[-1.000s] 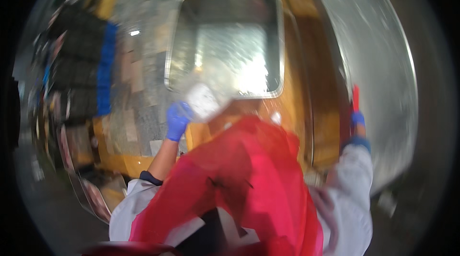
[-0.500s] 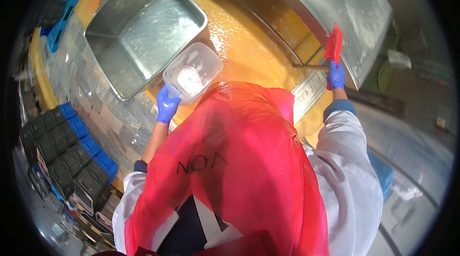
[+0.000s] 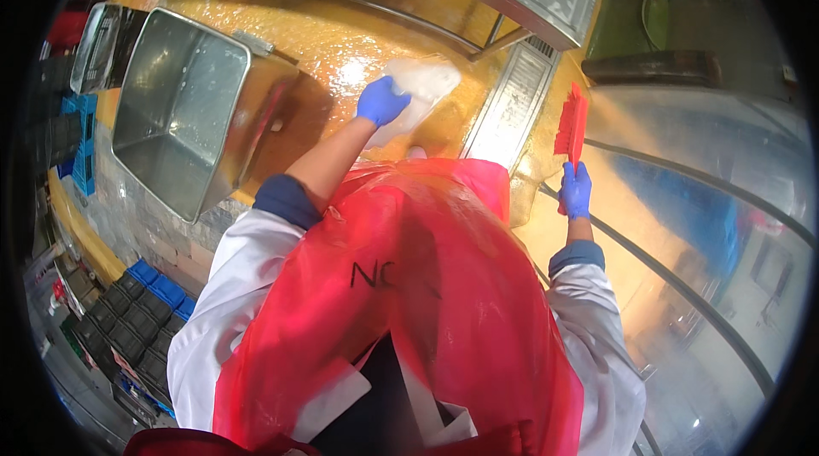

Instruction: The person scrubs a large stainless steel table and a metal tray using a red brush and a white cleaning agent. They repeatedly scoop the cleaning agent from a container, apply it to the surfaces, scrub, and rinse the brush in a tray of water.

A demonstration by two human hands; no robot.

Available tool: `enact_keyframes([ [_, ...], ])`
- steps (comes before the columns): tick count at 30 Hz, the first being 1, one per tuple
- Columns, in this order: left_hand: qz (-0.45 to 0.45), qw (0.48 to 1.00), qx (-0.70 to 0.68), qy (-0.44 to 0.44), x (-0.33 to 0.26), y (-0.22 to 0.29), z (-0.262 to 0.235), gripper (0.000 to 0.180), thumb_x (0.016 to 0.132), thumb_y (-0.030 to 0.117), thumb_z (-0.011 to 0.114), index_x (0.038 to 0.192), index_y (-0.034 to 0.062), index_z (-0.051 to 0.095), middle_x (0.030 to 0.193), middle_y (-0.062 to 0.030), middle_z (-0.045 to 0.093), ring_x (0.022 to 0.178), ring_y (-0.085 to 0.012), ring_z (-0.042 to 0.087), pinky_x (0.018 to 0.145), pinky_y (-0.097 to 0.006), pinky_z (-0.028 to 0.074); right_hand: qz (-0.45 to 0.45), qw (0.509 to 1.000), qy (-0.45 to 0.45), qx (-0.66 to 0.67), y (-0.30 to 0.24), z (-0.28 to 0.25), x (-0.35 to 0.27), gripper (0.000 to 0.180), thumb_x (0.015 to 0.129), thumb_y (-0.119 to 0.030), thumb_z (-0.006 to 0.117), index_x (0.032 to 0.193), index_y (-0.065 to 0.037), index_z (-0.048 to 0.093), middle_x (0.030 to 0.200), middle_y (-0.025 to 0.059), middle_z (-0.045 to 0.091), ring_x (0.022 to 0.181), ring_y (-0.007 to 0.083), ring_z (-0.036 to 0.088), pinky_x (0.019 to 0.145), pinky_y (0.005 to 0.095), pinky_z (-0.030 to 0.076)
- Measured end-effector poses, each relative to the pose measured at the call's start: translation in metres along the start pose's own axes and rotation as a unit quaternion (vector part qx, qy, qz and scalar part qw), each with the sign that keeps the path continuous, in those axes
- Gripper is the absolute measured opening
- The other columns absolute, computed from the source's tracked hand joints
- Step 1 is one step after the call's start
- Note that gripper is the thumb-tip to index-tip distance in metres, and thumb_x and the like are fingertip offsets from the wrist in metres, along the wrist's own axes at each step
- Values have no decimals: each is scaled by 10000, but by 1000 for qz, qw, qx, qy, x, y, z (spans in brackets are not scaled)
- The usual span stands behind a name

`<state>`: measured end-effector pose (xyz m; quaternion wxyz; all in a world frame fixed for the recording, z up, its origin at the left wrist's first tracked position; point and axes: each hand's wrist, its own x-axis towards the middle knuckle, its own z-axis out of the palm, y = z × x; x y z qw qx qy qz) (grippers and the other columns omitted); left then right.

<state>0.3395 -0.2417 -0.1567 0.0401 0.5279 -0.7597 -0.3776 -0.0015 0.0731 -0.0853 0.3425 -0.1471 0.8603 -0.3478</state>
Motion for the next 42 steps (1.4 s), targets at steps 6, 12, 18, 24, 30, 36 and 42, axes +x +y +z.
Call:
enact_keyframes([
  [6, -13, 1000, -12, -15, 22, 68, 10, 519, 717, 444, 656, 994, 6, 625, 1026, -244, 641, 958, -380, 617, 843, -423, 494, 43, 998, 53, 2, 73, -38, -22, 187, 943, -247, 543, 878, -85, 476, 563, -15, 407, 374, 97, 385, 320, 274, 341],
  [12, -44, 995, 68, -62, -28, -12, -6, 602, 742, 454, 653, 1134, 0, 603, 1151, -247, 603, 1070, -367, 589, 924, -410, 472, 24, 999, 11, -19, 103, -5, -22, 208, 948, -275, 542, 901, -74, 515, 566, -1, 438, 355, 111, 409, 317, 277, 363],
  [18, -129, 991, -14, 34, -186, -181, -76, 531, 672, 354, 695, 1031, -30, 617, 1046, -278, 620, 996, -416, 594, 870, -428, 488, -86, 987, -88, -99, 86, 98, -33, 206, 936, -277, 552, 892, -81, 505, 586, -4, 441, 428, 105, 437, 374, 280, 379],
  [24, -220, 941, -161, 201, -409, -315, -154, 459, 704, 239, 681, 1061, -29, 575, 1005, -242, 638, 962, -367, 622, 828, -405, 494, -176, 952, -216, -123, 0, 269, -87, 197, 936, -272, 553, 913, -82, 503, 573, -12, 425, 411, 98, 404, 365, 282, 350],
  [30, -275, 865, -205, 367, -607, -428, -216, 317, 718, 162, 692, 967, -2, 582, 869, -161, 653, 816, -248, 646, 733, -368, 497, -263, 903, -308, -147, -66, 473, -216, 214, 928, -289, 575, 919, -89, 499, 585, -10, 433, 415, 99, 415, 366, 281, 360],
  [36, -314, 810, -182, 461, -708, -550, -283, 247, 735, 140, 689, 904, 2, 574, 846, -164, 661, 782, -250, 653, 701, -372, 497, -379, 817, -381, -209, -109, 630, -375, 230, 914, -281, 583, 939, -55, 549, 594, 41, 505, 434, 135, 476, 413, 314, 398],
  [42, -320, 765, -197, 523, -700, -699, -372, 268, 732, 142, 683, 933, -5, 583, 870, -180, 667, 788, -287, 660, 706, -381, 498, -497, 735, -377, -266, -149, 738, -452, 254, 898, -258, 597, 982, -19, 571, 575, 104, 533, 447, 159, 523, 448, 343, 426],
])
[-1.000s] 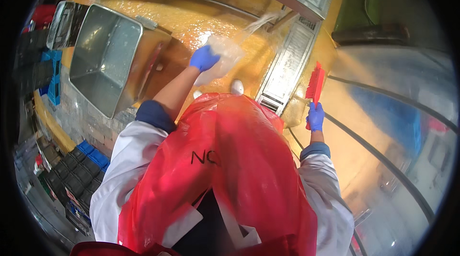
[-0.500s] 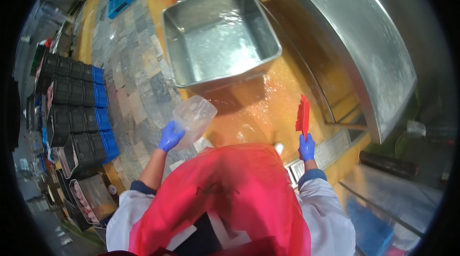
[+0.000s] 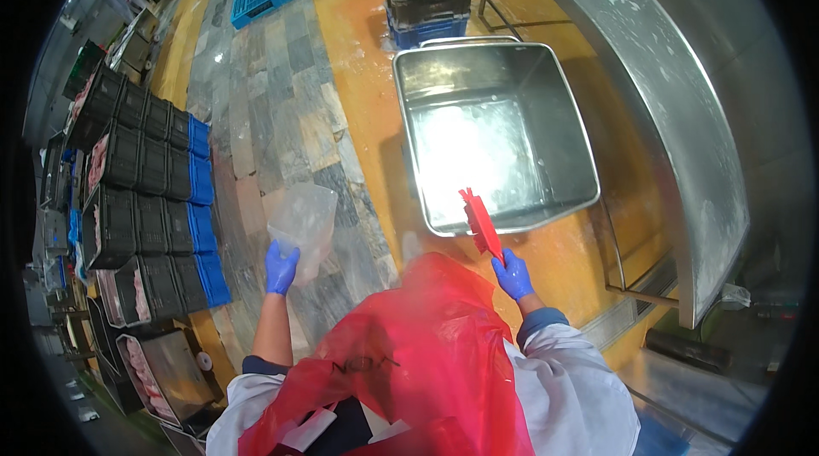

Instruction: The person scrubs a large stainless steel table and a metal tray using a red brush and a white cleaning agent. They repeatedly scoop the cleaning agent from a container, apply it to the surfaces, scrub, and rinse the brush in a tray of water.

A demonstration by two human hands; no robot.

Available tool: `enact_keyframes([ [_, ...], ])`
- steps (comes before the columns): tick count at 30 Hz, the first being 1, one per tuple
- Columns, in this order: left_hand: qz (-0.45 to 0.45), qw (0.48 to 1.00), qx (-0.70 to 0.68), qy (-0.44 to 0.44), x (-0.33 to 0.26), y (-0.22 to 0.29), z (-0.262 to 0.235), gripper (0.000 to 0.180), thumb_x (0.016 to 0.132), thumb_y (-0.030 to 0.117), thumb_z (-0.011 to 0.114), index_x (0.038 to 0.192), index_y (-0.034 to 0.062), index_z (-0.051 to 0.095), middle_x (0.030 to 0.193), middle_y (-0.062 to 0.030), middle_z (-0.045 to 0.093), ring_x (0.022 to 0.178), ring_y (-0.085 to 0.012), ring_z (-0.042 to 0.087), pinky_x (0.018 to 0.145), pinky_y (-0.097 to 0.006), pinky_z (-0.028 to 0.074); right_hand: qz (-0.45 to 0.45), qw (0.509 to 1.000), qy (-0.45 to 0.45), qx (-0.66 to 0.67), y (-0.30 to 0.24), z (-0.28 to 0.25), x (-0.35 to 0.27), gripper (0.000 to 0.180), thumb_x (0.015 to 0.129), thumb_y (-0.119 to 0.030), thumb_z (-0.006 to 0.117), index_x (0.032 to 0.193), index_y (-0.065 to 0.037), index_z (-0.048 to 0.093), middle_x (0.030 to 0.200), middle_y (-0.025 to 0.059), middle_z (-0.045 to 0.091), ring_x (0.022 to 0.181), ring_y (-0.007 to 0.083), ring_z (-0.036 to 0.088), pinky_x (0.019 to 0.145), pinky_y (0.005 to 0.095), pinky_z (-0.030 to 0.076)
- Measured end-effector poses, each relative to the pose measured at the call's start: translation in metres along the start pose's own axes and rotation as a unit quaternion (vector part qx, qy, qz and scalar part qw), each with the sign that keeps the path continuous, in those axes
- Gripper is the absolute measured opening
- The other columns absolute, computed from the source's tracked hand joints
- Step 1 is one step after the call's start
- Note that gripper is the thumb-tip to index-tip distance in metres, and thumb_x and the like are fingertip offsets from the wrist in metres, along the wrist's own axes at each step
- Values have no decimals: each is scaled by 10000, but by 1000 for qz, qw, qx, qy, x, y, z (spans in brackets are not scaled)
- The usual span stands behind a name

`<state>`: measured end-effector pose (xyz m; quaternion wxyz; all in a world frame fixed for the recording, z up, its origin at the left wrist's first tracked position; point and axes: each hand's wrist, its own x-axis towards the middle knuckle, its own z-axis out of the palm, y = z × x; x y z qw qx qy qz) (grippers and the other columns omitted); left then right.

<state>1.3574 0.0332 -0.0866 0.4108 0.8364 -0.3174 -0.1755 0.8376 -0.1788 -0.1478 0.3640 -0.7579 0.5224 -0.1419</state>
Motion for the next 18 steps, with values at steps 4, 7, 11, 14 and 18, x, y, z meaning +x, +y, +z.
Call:
enact_keyframes([
  [4, -15, 993, 110, -32, 115, -51, 2, 355, 715, 151, 651, 1020, -20, 595, 954, -217, 664, 879, -361, 646, 757, -413, 499, 74, 996, 12, 48, -42, 38, 87, 274, 897, -264, 598, 1008, -15, 573, 586, 96, 541, 459, 165, 540, 452, 342, 440],
  [7, -109, 977, 173, -60, 166, -159, -31, 420, 701, 161, 631, 1076, -27, 604, 1035, -243, 647, 981, -392, 619, 823, -436, 492, 119, 990, -20, 75, -76, 74, 192, 294, 890, -284, 586, 1002, -12, 570, 654, 173, 576, 582, 286, 596, 534, 401, 448],
  [11, -274, 909, 313, -28, 214, -174, -84, 453, 700, 199, 621, 1060, -76, 608, 1083, -297, 615, 1053, -415, 589, 883, -443, 478, 90, 992, -5, 89, -143, 105, 341, 294, 914, -291, 572, 1005, -12, 562, 604, 91, 538, 486, 159, 562, 463, 335, 455],
  [14, -358, 861, 356, -69, 255, -232, -136, 488, 719, 267, 610, 1016, -120, 602, 1065, -320, 613, 1056, -415, 591, 895, -440, 473, 69, 989, 0, 131, -218, 109, 449, 287, 914, -284, 573, 1008, -13, 564, 613, 104, 544, 482, 157, 535, 478, 330, 450],
  [18, -315, 852, 411, -76, 362, -271, -159, 483, 729, 300, 615, 996, -103, 615, 1057, -287, 635, 1049, -397, 601, 905, -426, 467, 2, 990, 48, 136, -273, 119, 568, 275, 915, -281, 571, 1008, -23, 567, 618, 94, 544, 477, 151, 511, 488, 312, 442],
])
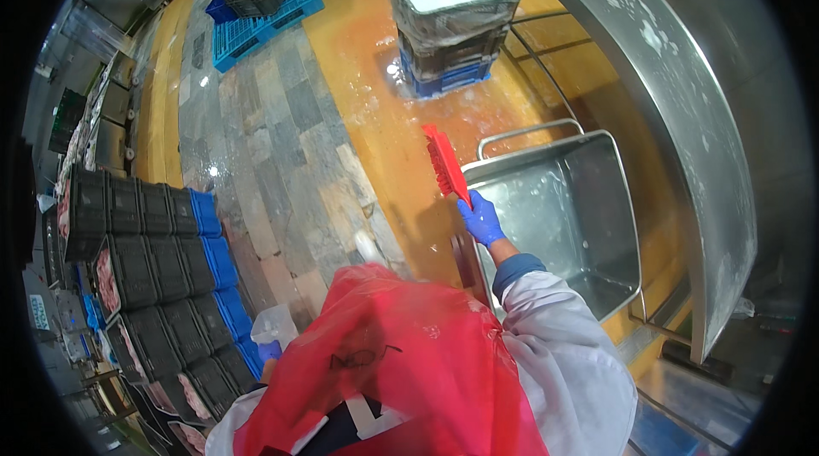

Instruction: The person scrubs a large stainless steel table and a metal tray using a red brush and a white cleaning agent. They repeatedly scoop the cleaning agent from a container, apply it to the surfaces, scrub, and rinse the brush in a tray of water.

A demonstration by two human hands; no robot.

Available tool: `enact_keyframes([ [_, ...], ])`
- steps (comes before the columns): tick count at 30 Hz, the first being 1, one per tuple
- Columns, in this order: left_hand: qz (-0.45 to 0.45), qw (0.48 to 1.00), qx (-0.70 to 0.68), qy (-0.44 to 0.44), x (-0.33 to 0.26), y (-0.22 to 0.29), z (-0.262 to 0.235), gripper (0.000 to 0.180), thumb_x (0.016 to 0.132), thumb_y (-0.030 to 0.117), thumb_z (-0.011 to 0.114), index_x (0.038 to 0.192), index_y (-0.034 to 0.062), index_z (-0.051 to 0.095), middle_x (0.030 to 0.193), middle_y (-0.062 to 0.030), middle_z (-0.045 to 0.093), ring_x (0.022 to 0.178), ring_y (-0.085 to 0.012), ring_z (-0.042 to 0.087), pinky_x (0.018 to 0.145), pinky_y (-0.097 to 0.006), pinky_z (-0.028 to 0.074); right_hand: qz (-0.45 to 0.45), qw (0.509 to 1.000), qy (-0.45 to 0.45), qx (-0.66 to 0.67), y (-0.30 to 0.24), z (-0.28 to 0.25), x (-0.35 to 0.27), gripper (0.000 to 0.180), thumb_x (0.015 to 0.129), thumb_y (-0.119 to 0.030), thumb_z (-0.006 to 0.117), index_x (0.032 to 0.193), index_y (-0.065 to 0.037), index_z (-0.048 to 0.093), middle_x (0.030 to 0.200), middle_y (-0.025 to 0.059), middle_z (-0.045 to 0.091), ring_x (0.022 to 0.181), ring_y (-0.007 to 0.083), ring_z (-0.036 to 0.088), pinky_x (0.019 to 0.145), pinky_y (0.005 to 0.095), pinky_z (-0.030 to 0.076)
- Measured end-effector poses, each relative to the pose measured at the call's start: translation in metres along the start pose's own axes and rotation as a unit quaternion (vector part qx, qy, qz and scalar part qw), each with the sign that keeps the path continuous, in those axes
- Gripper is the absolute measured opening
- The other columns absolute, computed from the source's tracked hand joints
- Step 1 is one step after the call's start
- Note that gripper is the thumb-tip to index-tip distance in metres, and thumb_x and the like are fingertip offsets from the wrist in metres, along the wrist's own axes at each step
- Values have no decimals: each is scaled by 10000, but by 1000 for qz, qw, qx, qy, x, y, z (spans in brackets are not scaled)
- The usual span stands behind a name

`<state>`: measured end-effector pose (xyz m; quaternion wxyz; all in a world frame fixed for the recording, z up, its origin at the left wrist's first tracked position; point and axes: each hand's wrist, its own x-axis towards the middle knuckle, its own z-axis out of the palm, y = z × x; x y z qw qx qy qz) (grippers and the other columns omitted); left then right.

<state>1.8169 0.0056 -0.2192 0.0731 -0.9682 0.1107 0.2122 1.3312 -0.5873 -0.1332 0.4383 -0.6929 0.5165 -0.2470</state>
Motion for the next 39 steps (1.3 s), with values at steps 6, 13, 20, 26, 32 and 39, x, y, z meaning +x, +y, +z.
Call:
enact_keyframes([
  [6, 75, 990, -104, 66, 190, 172, -103, 594, 733, 329, 681, 1127, -98, 556, 1091, -275, 626, 1045, -404, 598, 922, -424, 460, 100, 994, 17, -34, -20, 54, 120, 310, 888, -286, 579, 1034, -13, 569, 737, 192, 597, 673, 328, 598, 589, 408, 464],
  [13, 398, 905, -99, 113, 371, 573, -270, 578, 747, 393, 700, 1108, -38, 565, 1044, -276, 621, 972, -422, 601, 828, -465, 486, 253, 964, 68, -50, -22, 65, 163, 335, 875, -287, 582, 1055, -4, 581, 831, 250, 631, 782, 390, 639, 668, 441, 480],
  [20, 675, 718, -140, 97, 292, 998, -422, 406, 748, 334, 691, 957, 9, 568, 882, -244, 634, 840, -420, 613, 742, -479, 490, 296, 916, 271, 17, 23, 83, 196, 211, 908, -224, 581, 979, -29, 543, 624, 47, 521, 479, 130, 513, 423, 306, 431],
  [26, 719, 683, -105, 74, 193, 1229, -423, 377, 754, 339, 667, 908, 12, 562, 878, -254, 632, 848, -412, 619, 757, -471, 499, 370, 855, 350, 100, 58, 100, 302, 172, 928, -232, 562, 934, -62, 536, 600, 16, 477, 430, 112, 450, 382, 291, 386],
  [32, 681, 731, 38, -1, 185, 1366, -387, 366, 774, 334, 635, 956, 20, 588, 940, -246, 644, 899, -391, 626, 804, -460, 500, 427, 771, 377, 285, -4, 61, 455, 125, 943, -186, 540, 924, -63, 547, 622, -7, 477, 467, 89, 447, 392, 275, 373],
  [39, 655, 736, 134, -111, 227, 1487, -283, 364, 766, 261, 625, 1064, 53, 642, 1045, -217, 652, 982, -348, 630, 867, -409, 484, 426, 729, 470, 256, -43, 59, 521, 106, 948, -196, 544, 901, -104, 520, 575, -36, 426, 408, 68, 387, 358, 241, 330],
])
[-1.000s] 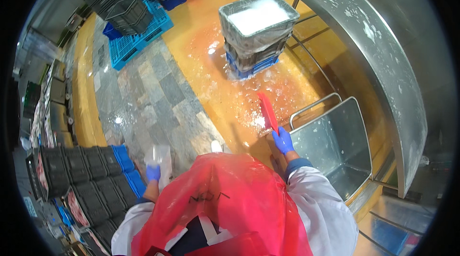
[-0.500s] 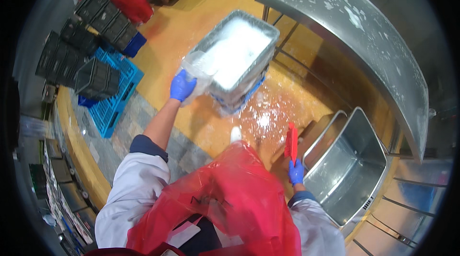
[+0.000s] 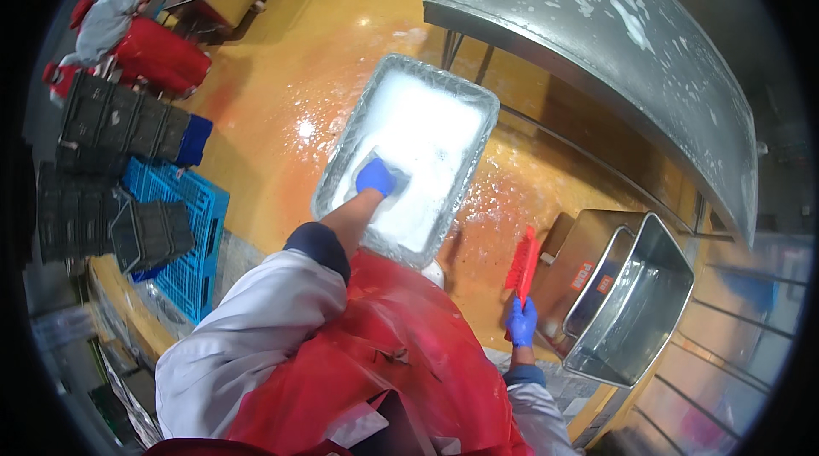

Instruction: The person scrubs a large stainless steel table and a metal tray using a red brush and a white cleaning agent. They repeatedly scoop the cleaning agent from a container, apply it to the surfaces, scrub, and rinse the brush in a tray of water.

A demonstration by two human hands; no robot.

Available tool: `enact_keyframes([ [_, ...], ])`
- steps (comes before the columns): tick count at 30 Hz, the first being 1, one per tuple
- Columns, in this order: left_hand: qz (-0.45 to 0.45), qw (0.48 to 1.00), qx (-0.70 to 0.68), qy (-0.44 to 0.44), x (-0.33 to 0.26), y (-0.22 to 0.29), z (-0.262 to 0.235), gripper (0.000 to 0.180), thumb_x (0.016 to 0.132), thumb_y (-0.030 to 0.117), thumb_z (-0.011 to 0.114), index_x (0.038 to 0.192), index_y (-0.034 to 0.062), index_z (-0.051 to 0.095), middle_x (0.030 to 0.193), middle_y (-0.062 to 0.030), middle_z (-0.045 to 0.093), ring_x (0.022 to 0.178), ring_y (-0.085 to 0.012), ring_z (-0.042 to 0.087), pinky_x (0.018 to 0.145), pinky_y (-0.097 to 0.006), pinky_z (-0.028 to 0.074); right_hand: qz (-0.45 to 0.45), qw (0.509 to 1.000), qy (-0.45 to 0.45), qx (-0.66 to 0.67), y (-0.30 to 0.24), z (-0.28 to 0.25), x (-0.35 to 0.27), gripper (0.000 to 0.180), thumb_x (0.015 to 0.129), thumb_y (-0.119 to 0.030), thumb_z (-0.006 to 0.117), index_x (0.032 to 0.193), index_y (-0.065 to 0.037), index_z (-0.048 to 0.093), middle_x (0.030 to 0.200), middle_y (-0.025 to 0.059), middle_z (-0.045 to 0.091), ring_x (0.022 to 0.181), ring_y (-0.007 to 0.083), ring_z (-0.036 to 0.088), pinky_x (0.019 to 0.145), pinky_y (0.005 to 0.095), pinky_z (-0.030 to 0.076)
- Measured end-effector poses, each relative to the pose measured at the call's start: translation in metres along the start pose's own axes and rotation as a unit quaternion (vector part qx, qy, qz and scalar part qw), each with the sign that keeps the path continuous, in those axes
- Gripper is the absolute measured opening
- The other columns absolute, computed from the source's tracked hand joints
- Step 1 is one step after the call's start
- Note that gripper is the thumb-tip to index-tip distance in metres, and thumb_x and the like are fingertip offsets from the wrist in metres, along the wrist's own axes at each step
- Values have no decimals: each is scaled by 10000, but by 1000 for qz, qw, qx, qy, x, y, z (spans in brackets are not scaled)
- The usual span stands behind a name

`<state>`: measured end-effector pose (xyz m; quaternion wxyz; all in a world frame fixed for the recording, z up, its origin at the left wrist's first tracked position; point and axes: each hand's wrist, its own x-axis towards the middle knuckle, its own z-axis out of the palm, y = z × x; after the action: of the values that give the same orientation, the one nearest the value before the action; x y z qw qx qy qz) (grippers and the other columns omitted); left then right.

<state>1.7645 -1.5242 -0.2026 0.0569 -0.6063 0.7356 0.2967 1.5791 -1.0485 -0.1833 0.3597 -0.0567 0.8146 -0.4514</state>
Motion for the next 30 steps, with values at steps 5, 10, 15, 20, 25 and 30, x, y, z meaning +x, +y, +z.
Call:
enact_keyframes([
  [5, 51, 987, -147, -37, 85, -25, 66, 478, 731, 276, 661, 1129, 27, 573, 1101, -228, 628, 1038, -359, 605, 888, -409, 473, 118, 962, 208, 130, -2, 64, -70, 65, 952, -166, 525, 976, -107, 537, 559, -56, 388, 388, 53, 352, 339, 225, 289],
  [10, 158, 922, -325, -141, 96, -27, 24, 412, 664, 226, 738, 978, 18, 570, 946, -167, 652, 904, -291, 630, 814, -386, 486, 132, 923, 321, 168, -54, 183, -145, 93, 957, -159, 502, 998, -83, 538, 548, -53, 384, 382, 56, 347, 341, 240, 290],
  [15, 286, 882, -353, -123, 108, 3, -81, 344, 692, 210, 717, 939, 25, 566, 868, -143, 635, 809, -264, 621, 750, -364, 496, 100, 925, 303, 205, -136, 289, -155, 117, 955, -181, 517, 976, -72, 555, 543, -44, 393, 383, 58, 348, 348, 239, 293],
  [20, 453, 855, -247, -60, 154, 69, -219, 321, 682, 214, 712, 894, 21, 566, 834, -160, 630, 749, -284, 618, 695, -381, 494, 54, 924, 210, 315, -209, 372, -75, 162, 926, -251, 573, 963, -94, 587, 546, -34, 399, 393, 70, 379, 355, 230, 315],
  [25, 491, 849, -187, -53, 241, 84, -298, 322, 691, 123, 686, 977, -9, 618, 832, -112, 649, 760, -161, 608, 680, -314, 506, -15, 833, 15, 553, -330, 460, 84, 160, 902, -214, 613, 984, -77, 629, 583, -24, 470, 428, 82, 427, 386, 233, 343],
  [30, 540, 830, -121, -70, 312, 122, -346, 356, 700, 115, 677, 1018, -31, 611, 868, -134, 660, 781, -171, 620, 705, -316, 507, -121, 696, 22, 708, -467, 449, 285, 223, 928, -227, 526, 980, -27, 609, 620, 1, 482, 504, 114, 486, 403, 245, 380],
])
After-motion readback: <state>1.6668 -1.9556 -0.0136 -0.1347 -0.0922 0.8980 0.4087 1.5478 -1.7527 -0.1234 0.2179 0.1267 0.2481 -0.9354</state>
